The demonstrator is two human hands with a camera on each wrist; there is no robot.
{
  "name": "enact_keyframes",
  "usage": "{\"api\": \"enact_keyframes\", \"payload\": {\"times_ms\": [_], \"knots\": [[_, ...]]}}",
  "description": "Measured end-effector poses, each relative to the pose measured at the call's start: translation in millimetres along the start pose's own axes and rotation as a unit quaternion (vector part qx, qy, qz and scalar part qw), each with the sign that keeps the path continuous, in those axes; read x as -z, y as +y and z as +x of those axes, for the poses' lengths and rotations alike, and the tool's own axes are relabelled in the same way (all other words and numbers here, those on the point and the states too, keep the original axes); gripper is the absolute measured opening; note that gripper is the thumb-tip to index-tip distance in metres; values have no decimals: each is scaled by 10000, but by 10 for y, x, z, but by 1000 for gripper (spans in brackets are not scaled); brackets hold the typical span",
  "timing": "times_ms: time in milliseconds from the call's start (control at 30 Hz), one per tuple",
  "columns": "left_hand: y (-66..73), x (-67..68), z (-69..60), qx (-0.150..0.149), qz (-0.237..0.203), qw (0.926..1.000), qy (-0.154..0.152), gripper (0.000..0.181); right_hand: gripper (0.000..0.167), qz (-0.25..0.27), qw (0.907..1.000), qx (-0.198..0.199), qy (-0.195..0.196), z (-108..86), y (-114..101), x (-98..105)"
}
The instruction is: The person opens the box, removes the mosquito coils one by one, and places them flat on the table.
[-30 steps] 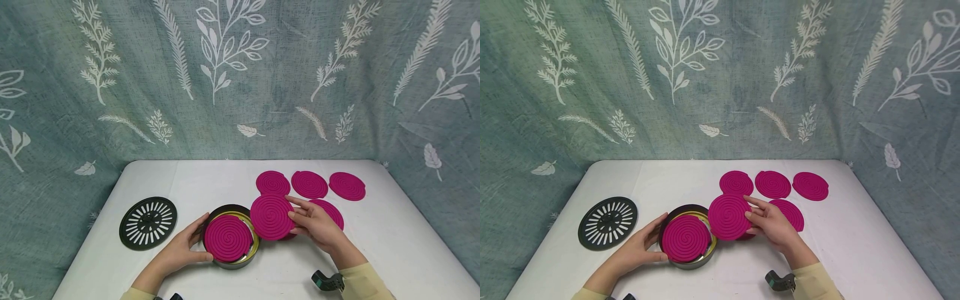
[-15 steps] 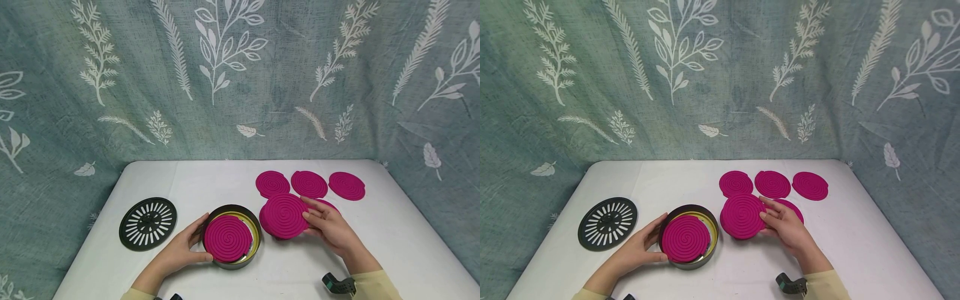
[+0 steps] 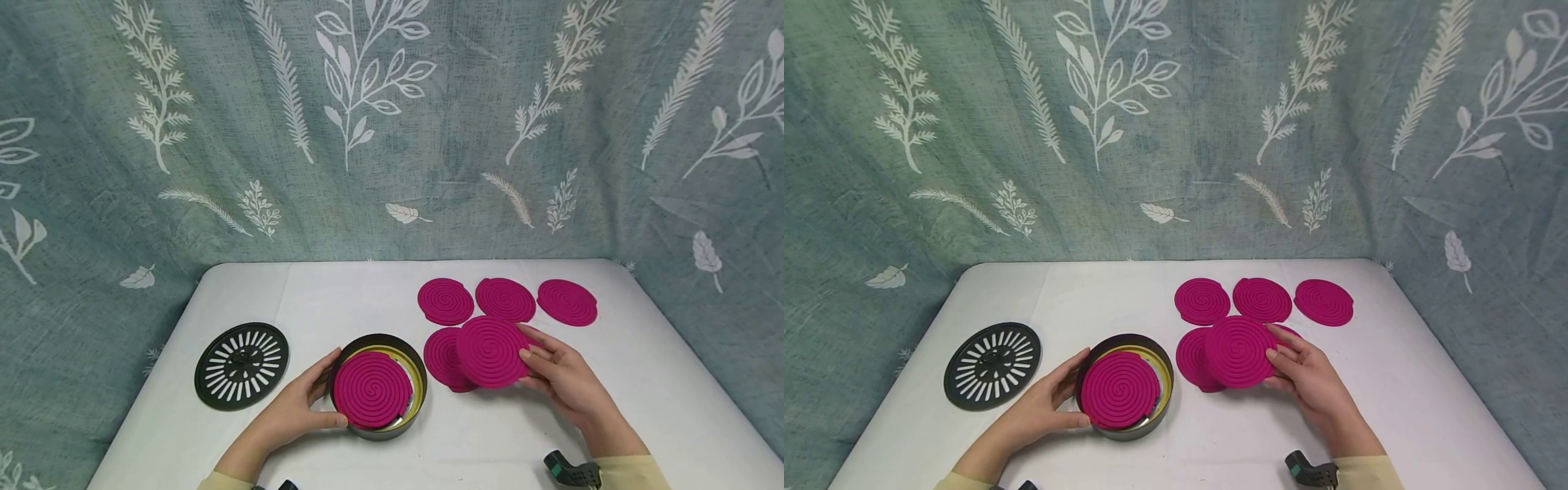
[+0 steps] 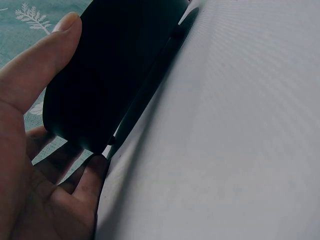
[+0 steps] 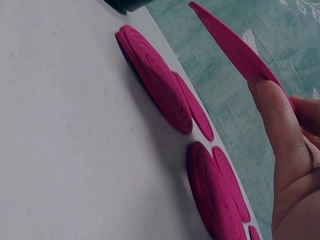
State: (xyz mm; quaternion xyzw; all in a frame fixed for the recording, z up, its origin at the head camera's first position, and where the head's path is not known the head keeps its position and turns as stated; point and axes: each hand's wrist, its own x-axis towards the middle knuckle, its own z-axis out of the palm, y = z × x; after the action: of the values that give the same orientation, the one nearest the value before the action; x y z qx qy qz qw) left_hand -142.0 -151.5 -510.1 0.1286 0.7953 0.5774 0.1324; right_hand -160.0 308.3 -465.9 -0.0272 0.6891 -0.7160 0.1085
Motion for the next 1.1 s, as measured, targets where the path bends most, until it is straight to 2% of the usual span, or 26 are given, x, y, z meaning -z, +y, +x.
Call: {"api": "enact_keyframes", "payload": {"times_ms": [233, 500, 700, 900, 1100], "knots": [[22, -17, 1, 88, 70, 9999, 106, 112, 67, 88, 9997, 127, 182, -61, 28, 124], [32, -23, -8, 147, 159, 9996, 152, 115, 66, 581, 9973, 206, 403, -115, 73, 246], [42, -26, -12, 175, 148, 9996, 167, 115, 62, 855, 9938, 225, 668, -165, 92, 340], [37, -28, -10, 113, 124, 9998, 135, 114, 69, 1185, 9886, 225, 896, -214, 104, 461], [34, -27, -11, 118, 151, 9997, 154, 115, 69, 1358, 9838, 228, 1146, -245, 123, 590]]}}
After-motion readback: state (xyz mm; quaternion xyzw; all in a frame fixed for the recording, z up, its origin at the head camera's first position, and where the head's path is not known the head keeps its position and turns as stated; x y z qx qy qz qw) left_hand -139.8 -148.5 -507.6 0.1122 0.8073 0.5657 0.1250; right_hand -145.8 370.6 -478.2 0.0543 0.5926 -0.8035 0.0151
